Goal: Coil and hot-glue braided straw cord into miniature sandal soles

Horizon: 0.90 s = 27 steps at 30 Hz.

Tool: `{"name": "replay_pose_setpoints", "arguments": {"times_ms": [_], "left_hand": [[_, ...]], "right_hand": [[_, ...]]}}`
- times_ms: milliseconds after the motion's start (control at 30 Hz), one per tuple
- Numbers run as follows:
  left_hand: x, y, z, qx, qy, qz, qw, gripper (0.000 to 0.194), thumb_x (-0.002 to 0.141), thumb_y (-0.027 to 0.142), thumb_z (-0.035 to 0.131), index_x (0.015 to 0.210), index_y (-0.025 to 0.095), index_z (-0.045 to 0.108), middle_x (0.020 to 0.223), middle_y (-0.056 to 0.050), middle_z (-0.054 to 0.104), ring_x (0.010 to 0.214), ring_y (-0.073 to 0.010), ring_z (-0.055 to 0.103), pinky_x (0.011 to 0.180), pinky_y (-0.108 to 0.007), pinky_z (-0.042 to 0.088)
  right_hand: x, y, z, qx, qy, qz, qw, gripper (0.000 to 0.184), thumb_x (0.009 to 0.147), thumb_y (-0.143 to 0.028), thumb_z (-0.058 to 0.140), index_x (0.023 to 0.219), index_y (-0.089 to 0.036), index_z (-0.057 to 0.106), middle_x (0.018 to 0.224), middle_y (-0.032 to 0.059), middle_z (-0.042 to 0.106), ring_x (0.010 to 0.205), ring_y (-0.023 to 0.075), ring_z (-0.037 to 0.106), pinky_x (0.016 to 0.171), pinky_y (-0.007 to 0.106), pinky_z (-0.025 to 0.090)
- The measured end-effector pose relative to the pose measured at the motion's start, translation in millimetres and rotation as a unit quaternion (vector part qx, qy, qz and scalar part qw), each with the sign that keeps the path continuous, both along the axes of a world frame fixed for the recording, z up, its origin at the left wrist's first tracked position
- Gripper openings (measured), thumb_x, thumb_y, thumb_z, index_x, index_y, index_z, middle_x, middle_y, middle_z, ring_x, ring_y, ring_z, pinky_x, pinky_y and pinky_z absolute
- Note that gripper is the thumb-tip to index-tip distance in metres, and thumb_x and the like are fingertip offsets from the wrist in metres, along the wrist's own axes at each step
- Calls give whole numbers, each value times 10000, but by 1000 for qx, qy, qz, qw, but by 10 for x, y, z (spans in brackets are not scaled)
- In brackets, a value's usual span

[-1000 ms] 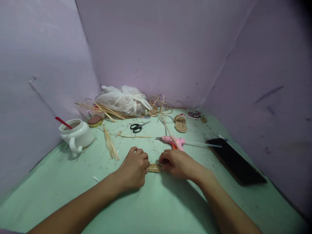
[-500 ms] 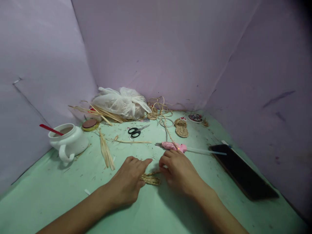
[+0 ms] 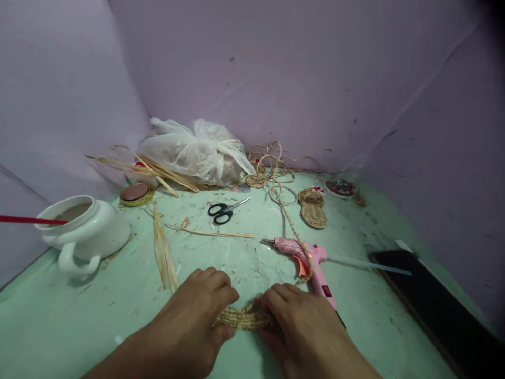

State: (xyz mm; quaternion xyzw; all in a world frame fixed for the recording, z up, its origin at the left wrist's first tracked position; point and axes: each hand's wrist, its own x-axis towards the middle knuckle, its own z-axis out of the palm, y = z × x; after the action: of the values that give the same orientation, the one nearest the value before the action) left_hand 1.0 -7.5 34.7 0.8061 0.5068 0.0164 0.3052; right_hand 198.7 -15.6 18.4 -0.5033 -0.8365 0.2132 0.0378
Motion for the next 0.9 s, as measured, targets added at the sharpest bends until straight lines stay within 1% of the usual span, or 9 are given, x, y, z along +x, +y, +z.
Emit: {"name": "replay_pose_setpoints", "arguments": {"times_ms": [100, 267, 367, 500, 600, 667, 733, 833, 900], "left_hand": [[-54, 42, 52, -56, -16, 33, 998, 259, 740, 247, 596, 994, 235, 645, 961, -25, 634, 908, -218, 566, 803, -337, 411], [-142, 46, 27, -86, -18, 89, 992, 229, 706, 257, 566, 899, 239, 689, 781, 1, 657, 712, -183, 571, 623, -274, 371], [-161, 31, -24, -112, -82, 106, 985, 217, 656, 213, 561, 825, 201, 697, 711, 6, 643, 665, -167, 541, 583, -259, 336], [-158, 52, -91, -151, -161, 119, 968, 186, 620, 198, 562, 744, 159, 695, 616, 23, 588, 603, -132, 477, 540, -239, 303], [-161, 99, -126, -191, -211, 125, 950, 174, 607, 240, 591, 703, 132, 687, 567, 30, 551, 543, -100, 424, 511, -224, 294], [-170, 132, -139, -222, -250, 138, 932, 211, 596, 302, 625, 688, 119, 675, 534, 34, 526, 496, -81, 389, 483, -217, 286], [-181, 157, -147, -249, -282, 157, 913, 267, 577, 356, 662, 683, 112, 662, 497, 39, 503, 446, -67, 362, 444, -210, 266], [-201, 173, -137, -281, -321, 185, 885, 318, 556, 389, 717, 699, 111, 657, 493, 35, 507, 408, -59, 372, 398, -197, 234], [-216, 176, -112, -296, -348, 199, 867, 342, 553, 405, 748, 708, 114, 658, 525, 25, 528, 418, -57, 401, 385, -185, 230]], "right_hand": [[2, 15, -12, -1, 16, -4, 1000, 109, 684, -170, 604, 784, -213, 592, 843, 15, 667, 743, 196, 585, 593, 297, 305], [-18, -31, 32, 0, 16, 11, 1000, 130, 693, -171, 598, 817, -210, 590, 914, 29, 669, 830, 222, 593, 637, 313, 351], [-40, -75, 69, 23, 13, 14, 1000, 155, 696, -164, 581, 842, -216, 584, 976, 39, 669, 882, 229, 591, 662, 314, 367], [-74, -79, 132, 39, -5, -7, 999, 92, 718, -186, 588, 804, -219, 578, 914, 37, 675, 837, 225, 600, 640, 306, 363], [-9, -45, 226, 27, -12, -14, 999, 131, 705, -206, 622, 833, -234, 611, 895, 20, 684, 826, 223, 618, 663, 299, 372], [125, -26, 287, 28, -32, -71, 997, 148, 725, -255, 620, 872, -257, 636, 881, 15, 696, 792, 229, 632, 647, 303, 375], [315, -17, 309, 44, -56, -178, 981, 145, 778, -321, 575, 891, -262, 642, 860, 26, 704, 759, 240, 640, 618, 309, 375], [589, 2, 233, 41, -47, -315, 947, 294, 795, -402, 542, 999, -204, 617, 935, 93, 700, 803, 281, 638, 624, 333, 391], [685, 39, 136, 9, 9, -344, 939, 396, 759, -431, 572, 1051, -164, 598, 966, 122, 693, 802, 284, 637, 622, 334, 405]]}}
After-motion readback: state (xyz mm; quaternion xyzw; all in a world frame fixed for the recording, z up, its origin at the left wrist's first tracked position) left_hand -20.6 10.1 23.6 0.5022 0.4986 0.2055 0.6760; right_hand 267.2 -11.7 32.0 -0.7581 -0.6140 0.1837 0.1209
